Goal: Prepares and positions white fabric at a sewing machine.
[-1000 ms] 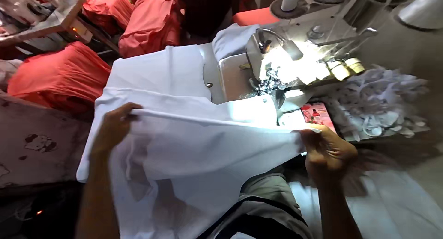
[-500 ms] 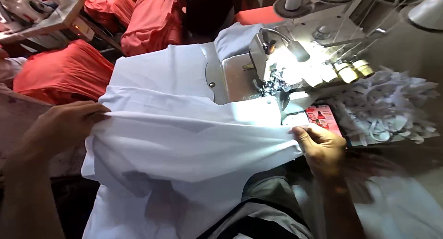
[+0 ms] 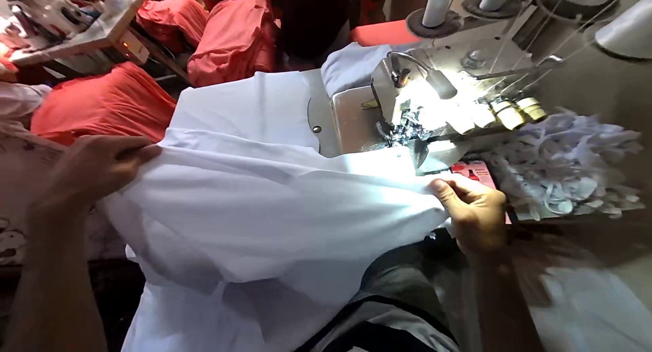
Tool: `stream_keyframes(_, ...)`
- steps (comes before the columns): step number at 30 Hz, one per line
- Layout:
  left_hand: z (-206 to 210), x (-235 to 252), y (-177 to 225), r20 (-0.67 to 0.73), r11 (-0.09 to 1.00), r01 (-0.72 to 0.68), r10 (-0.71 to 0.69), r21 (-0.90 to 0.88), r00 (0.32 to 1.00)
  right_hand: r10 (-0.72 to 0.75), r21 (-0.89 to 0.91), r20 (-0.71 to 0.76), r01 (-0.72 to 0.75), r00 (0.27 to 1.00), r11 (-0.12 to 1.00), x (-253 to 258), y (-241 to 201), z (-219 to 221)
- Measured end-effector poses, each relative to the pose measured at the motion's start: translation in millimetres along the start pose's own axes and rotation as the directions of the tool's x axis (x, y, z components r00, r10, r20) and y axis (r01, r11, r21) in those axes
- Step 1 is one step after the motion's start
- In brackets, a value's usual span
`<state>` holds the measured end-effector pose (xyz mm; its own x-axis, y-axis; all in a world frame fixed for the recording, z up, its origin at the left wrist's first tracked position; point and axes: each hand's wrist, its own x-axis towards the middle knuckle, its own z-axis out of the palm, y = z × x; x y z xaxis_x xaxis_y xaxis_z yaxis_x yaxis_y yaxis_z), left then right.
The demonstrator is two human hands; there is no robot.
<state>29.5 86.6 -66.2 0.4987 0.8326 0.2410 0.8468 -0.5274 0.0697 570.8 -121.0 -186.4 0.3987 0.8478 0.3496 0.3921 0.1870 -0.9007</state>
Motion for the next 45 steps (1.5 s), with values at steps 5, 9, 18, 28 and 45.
stream_keyframes(5, 9.7, -0.9, -15.0, 0.023, 0.995, -0.042, 0.044, -0.09, 0.999, -0.043, 0.021, -0.008, 0.044, 0.999, 0.999, -2.2, 9.6, -2.4)
stream_keyframes(9, -3.0, -1.5, 2.9, 0.076, 0.988, 0.029, -0.018, -0.151, 0.997, -0.051, 0.018, -0.044, 0.052, 0.998, 0.999, -4.0, 9.9, -4.0)
stream_keyframes(18, 58.3, 32.5, 94.1, -0.017, 0.987, -0.102, 0.101, -0.122, 0.995, 0.011, -0.09, -0.06, -0.017, 0.998, 0.996, -0.5, 4.4, 22.3)
stream_keyframes(28, 136.7, 89.7, 317.5, -0.159, 0.788, -0.441, 0.414, -0.43, 0.896, 0.011, -0.007, -0.093, -0.011, 0.996, 1.0, -11.0, 5.0, 27.2)
stream_keyframes(45, 122.3, 91.9, 312.2, -0.189, 0.843, -0.373, 0.324, -0.387, 0.927, 0.099, -0.191, -0.093, -0.115, 0.991, 0.975, -68.4, 30.6, 36.1)
